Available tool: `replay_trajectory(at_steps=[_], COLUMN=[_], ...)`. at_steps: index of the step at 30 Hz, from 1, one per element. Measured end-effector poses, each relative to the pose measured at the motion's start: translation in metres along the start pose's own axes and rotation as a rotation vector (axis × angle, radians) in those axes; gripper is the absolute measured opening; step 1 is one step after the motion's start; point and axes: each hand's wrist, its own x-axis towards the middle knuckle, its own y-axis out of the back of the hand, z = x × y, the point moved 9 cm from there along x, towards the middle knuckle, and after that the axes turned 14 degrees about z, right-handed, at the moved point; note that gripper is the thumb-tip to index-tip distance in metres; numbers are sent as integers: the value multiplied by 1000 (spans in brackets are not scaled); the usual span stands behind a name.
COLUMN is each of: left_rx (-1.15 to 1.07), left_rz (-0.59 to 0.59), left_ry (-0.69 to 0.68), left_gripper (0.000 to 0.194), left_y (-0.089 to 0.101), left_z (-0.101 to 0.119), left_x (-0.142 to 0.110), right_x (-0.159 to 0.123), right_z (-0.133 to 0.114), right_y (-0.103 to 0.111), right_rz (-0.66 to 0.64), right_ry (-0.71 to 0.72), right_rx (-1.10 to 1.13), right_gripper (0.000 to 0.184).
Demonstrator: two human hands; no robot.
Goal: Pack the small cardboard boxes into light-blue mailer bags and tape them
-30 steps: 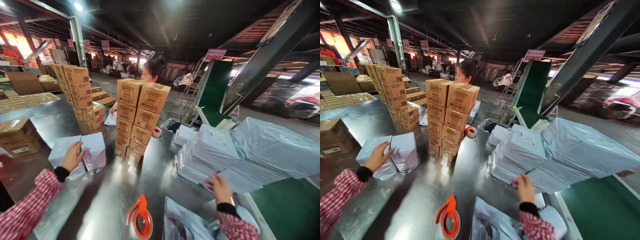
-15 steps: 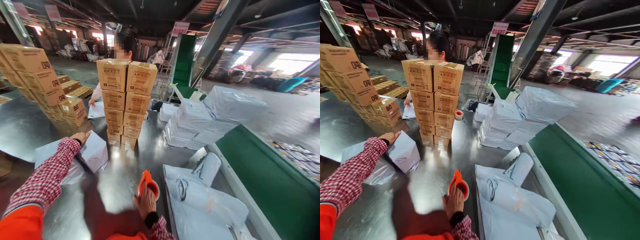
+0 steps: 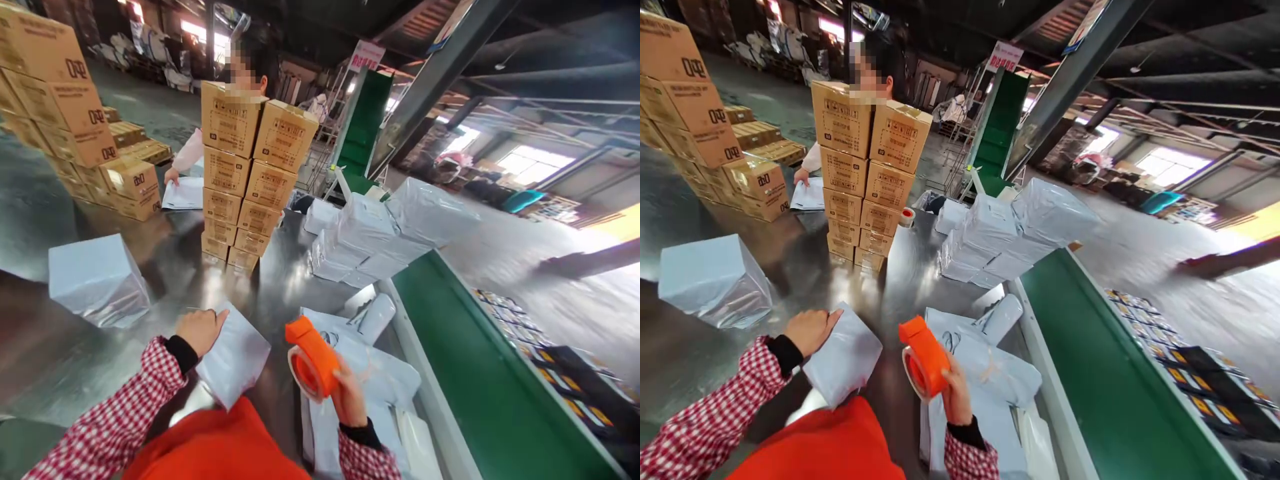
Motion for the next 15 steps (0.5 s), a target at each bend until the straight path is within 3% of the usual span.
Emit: replay_trajectory(at_steps=[3,5,6,8,10,13,15], left_rx=[-48,-346,-580,-1105,-1498,-1748,-1787], left_rz=[72,130,55,-293,-594,-689,-745], left_ry=[-14,-59,-95,-111,39,284,343], left_gripper=[64,62,63,63,57,49,48], left_y=[22,43,45,35,22,3,-7], left_z=[11,25,38,69,89,88,84], left_x=[-23,-40,-51,-77,-98,-104,-105], right_x=[-36,-57,-65,-80,-91,-101,-109], right_z=[-42,-59,-65,-72,-67,-51,-45], right_y=[-8,-17,-20,-23,-24,-16,-13], right_rz=[-78,-127,-140,-160,-206,-180,-118], right_ry=[1,85,157,307,374,332,290], right_rx=[-4,-73,-120,-231,-344,-395,-373], right_gripper=[57,58,58,57,54,52,54])
